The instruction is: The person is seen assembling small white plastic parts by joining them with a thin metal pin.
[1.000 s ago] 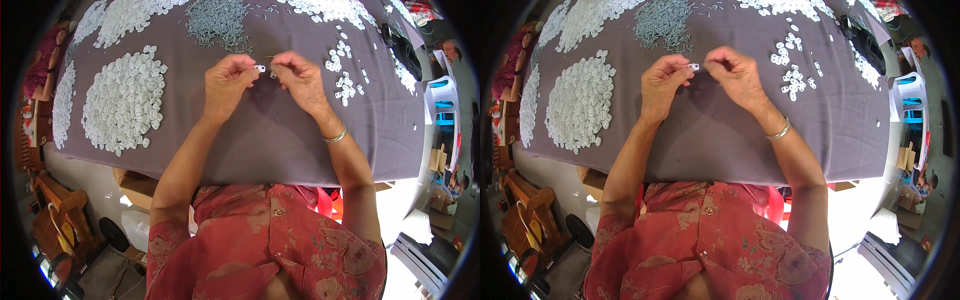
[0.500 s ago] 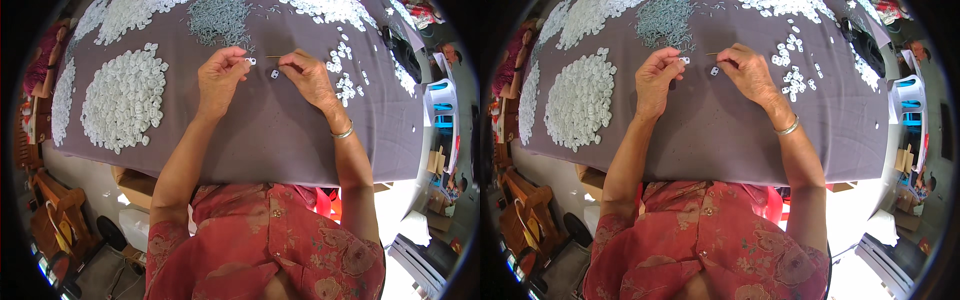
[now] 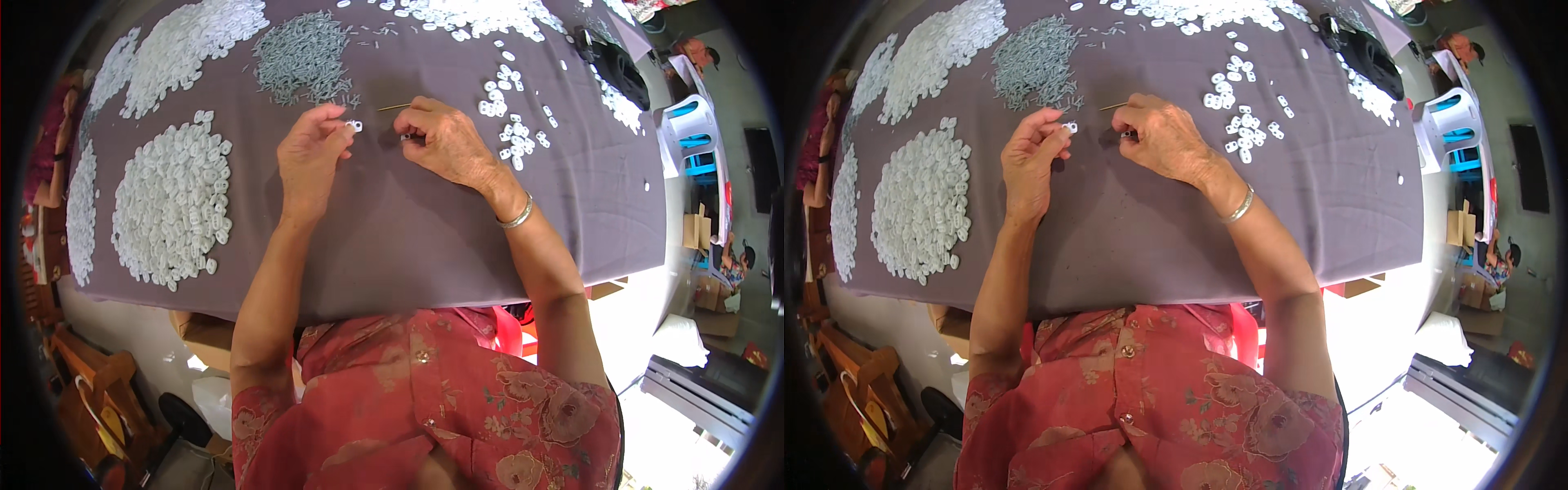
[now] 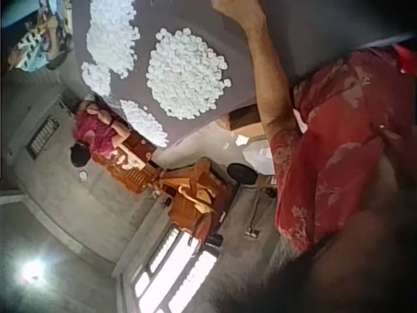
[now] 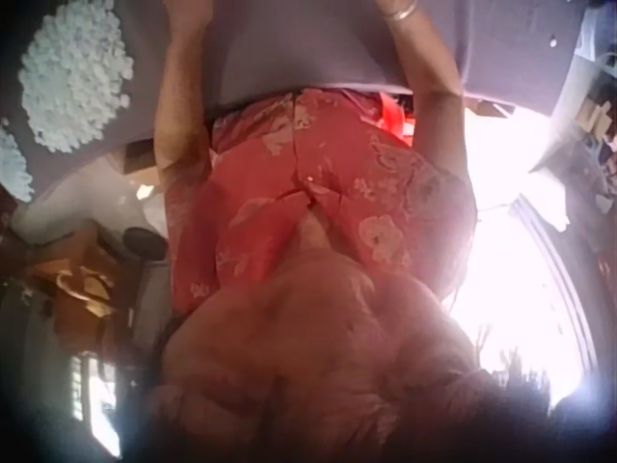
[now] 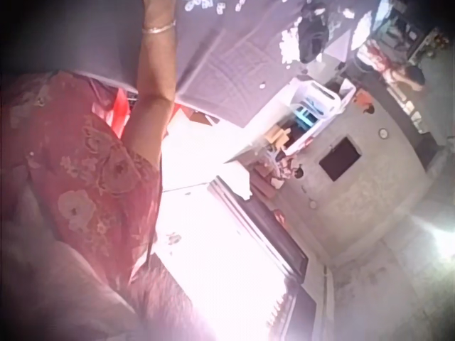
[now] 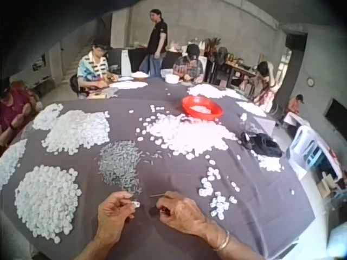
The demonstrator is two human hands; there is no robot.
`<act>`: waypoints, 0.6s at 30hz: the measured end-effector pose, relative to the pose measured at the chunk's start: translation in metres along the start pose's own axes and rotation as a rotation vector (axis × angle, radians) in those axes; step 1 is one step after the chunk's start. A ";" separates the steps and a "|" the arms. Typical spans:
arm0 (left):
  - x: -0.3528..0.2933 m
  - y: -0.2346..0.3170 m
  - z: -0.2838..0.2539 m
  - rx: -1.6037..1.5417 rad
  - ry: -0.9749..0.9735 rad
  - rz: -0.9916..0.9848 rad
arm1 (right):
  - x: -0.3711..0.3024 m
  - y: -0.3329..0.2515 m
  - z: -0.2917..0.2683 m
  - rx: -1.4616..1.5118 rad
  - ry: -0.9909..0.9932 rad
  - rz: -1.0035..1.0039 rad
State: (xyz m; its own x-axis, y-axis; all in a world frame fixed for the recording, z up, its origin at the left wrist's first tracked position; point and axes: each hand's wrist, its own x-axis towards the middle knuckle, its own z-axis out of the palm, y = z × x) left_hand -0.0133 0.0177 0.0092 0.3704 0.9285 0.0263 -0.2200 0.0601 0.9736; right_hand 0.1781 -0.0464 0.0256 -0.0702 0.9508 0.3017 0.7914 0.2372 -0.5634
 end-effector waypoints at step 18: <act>0.000 0.001 0.002 0.032 0.011 -0.021 | -0.011 0.063 -0.071 -0.206 0.001 0.277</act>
State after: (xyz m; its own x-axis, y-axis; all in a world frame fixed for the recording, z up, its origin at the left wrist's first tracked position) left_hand -0.0116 0.0175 0.0106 0.3651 0.9310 0.0031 -0.1831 0.0685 0.9807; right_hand 0.2713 -0.0564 0.0412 0.1644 0.9734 0.1597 0.8862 -0.0747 -0.4572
